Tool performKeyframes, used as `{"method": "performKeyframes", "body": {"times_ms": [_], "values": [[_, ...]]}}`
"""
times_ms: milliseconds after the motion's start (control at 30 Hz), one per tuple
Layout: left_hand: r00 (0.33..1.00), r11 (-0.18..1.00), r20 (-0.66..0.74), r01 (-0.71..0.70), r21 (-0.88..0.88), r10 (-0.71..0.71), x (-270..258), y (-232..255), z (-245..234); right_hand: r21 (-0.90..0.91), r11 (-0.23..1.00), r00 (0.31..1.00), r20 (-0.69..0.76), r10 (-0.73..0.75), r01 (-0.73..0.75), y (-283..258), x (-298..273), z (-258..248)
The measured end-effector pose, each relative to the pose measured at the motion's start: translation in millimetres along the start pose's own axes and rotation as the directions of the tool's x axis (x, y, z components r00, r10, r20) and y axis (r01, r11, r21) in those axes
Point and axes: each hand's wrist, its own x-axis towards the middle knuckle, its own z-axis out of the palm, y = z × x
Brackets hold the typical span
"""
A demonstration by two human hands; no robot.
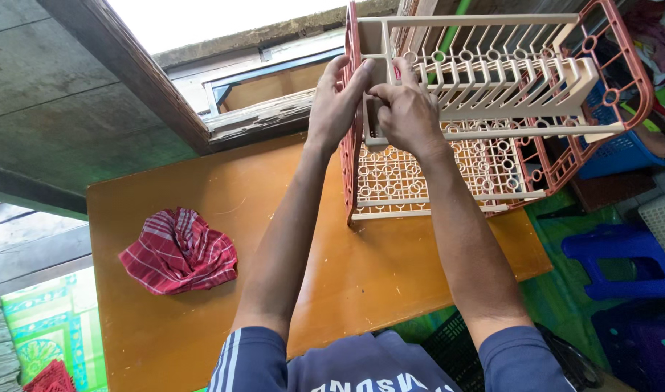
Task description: The person disassembles a plastic dish rack on a wooden table, separating the side panels, base, and cutlery tray. They then use a red and white striped cloth to wipe each component, including the side panels and base, before placing them back on the table.
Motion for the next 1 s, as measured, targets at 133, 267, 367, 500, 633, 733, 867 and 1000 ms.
{"method": "performKeyframes", "body": {"times_ms": [133,267,367,500,633,733,867,1000], "values": [[0.996,0.992,0.085,0.040,-0.119,-0.030,17.9,-3.6,3.1,0.154,0.988,0.998,0.067,-0.008,-0.002,5.9,14.3,-5.9],[1.000,0.995,0.011,0.001,0.097,-0.002,10.3,-2.4,2.2,0.339,0.920,0.976,0.160,0.149,-0.196,-3.3,26.3,-5.7],[0.999,0.991,-0.038,-0.004,0.135,0.009,8.1,4.8,1.7,-0.098,0.985,0.989,0.023,0.143,-0.140,-19.2,24.0,-0.3],[0.996,0.977,-0.085,-0.013,0.213,0.032,-1.7,12.1,-2.9,-0.005,0.985,0.984,0.049,0.171,-0.171,-31.3,12.8,-4.3],[0.992,0.991,-0.122,0.029,0.134,-0.012,-19.3,12.4,-12.9,0.104,0.984,0.982,0.142,0.127,-0.142,-39.4,0.0,-13.9],[0.980,0.992,-0.200,0.031,0.122,-0.006,-33.0,3.4,-23.9,0.156,0.988,0.990,0.141,-0.012,-0.010,-47.9,-12.6,-13.0],[0.970,0.998,-0.240,0.050,0.025,-0.042,-27.4,-12.0,-31.9,0.130,0.991,0.974,0.225,-0.018,-0.012,-52.1,-15.0,-24.7],[0.976,0.987,-0.206,0.037,-0.157,-0.070,-12.8,-35.1,-35.6,0.063,0.988,0.974,0.189,0.125,-0.140,-48.1,-13.4,-30.5]]}}
